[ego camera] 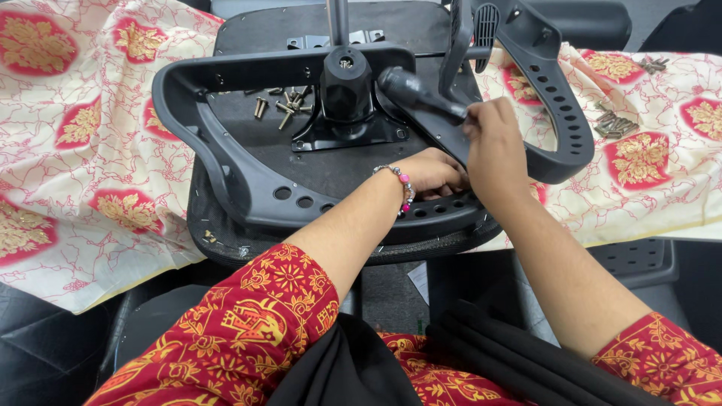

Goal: The person uses a screwdriver to fasten screws into the underside of an office chair base, securing the plastic frame to the central column. They work on multiple screw holes around the base, tightening each one in turn.

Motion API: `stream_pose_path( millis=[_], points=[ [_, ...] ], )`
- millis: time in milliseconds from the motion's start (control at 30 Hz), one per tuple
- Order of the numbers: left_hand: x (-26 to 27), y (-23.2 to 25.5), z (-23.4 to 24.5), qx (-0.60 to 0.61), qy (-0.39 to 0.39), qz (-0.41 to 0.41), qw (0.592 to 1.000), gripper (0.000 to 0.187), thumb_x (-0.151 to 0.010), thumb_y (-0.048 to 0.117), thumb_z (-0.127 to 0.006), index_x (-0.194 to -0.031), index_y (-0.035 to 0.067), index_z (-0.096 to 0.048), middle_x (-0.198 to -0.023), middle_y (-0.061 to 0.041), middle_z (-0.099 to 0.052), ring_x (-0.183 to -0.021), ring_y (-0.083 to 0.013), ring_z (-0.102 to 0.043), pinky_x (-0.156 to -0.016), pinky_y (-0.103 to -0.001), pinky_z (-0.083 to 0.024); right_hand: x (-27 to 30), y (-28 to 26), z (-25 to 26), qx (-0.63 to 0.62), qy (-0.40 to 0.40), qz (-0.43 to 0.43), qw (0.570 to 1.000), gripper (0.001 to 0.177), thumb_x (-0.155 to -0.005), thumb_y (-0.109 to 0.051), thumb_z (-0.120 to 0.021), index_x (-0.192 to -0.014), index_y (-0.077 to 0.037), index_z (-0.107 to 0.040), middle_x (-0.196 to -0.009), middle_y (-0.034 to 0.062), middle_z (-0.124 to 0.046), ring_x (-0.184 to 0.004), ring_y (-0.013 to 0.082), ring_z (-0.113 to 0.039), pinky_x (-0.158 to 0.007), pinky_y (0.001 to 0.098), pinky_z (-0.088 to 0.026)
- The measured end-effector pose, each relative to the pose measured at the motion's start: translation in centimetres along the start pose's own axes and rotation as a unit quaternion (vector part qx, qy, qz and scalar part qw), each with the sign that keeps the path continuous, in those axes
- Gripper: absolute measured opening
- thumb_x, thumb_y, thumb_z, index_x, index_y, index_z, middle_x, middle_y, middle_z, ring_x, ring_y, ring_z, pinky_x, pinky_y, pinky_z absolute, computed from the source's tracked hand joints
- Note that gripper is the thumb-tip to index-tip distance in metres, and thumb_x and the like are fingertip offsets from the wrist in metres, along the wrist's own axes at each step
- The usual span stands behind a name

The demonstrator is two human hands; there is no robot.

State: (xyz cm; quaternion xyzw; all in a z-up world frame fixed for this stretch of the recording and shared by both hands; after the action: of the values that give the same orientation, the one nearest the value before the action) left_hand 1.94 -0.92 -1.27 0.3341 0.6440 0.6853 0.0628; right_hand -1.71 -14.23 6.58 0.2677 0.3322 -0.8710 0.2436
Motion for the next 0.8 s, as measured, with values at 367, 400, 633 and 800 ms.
stream_pose_path(
  millis=[367,400,633,800],
  points=[
    [2.1,1.7,-0.7,0.026,-0.005,0.027,0.999,0.018,-0.086,0.023,-0.078,-0.084,0.006,-0.074,-0.066,0.005,-0.061,-0.049,-0.0023,-0.050,-0.041,-0.020,-0.036,0.7,-1.6,1.1,-0.255,0.127,-0.052,0.957,0.012,-0.119,0.002,-0.046,-0.128,-0.001,-0.038,-0.107,0.0111,-0.065,-0.101,0.0209,-0.075,-0.090,0.0300,-0.060],
    [2.0,1.7,-0.7,0.017,-0.007,0.026,0.999,0.017,-0.086,0.023,-0.078,-0.084,0.007,-0.074,-0.066,0.005,-0.062,-0.049,-0.0026,-0.051,-0.042,-0.020,-0.037,1.0,-1.9,0.8,-0.299,0.119,-0.065,0.945,0.016,-0.120,0.000,-0.045,-0.132,-0.002,-0.034,-0.108,0.0107,-0.066,-0.103,0.0206,-0.076,-0.089,0.0289,-0.059],
    [1.5,1.0,-0.3,0.028,-0.035,0.016,0.999,0.022,-0.090,0.025,-0.079,-0.078,0.010,-0.068,-0.064,0.006,-0.057,-0.049,-0.0023,-0.048,-0.042,-0.021,-0.033,2.1,-2.5,1.1,-0.294,0.102,-0.121,0.943,0.018,-0.121,-0.007,-0.042,-0.133,-0.004,-0.030,-0.097,0.0100,-0.066,-0.099,0.0219,-0.076,-0.092,0.0306,-0.066],
    [1.1,0.4,-0.2,0.065,-0.072,-0.002,0.995,0.017,-0.089,0.025,-0.074,-0.078,0.012,-0.070,-0.059,0.006,-0.054,-0.045,-0.0034,-0.042,-0.040,-0.023,-0.029,2.2,-2.1,1.7,-0.306,0.079,-0.210,0.925,0.021,-0.117,-0.011,-0.042,-0.129,-0.004,-0.027,-0.092,0.0073,-0.060,-0.093,0.0227,-0.077,-0.071,0.0278,-0.059]
  ],
)
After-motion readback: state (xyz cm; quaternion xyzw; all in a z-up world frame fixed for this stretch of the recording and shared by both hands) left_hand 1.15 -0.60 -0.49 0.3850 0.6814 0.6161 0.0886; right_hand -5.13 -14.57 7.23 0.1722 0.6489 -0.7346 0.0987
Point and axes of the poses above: each hand's wrist, its own x-axis away from the middle knuckle, its own z-axis out of the back of the hand, y = z × x, the point moved 1 cm from there along -x, towards the middle knuckle
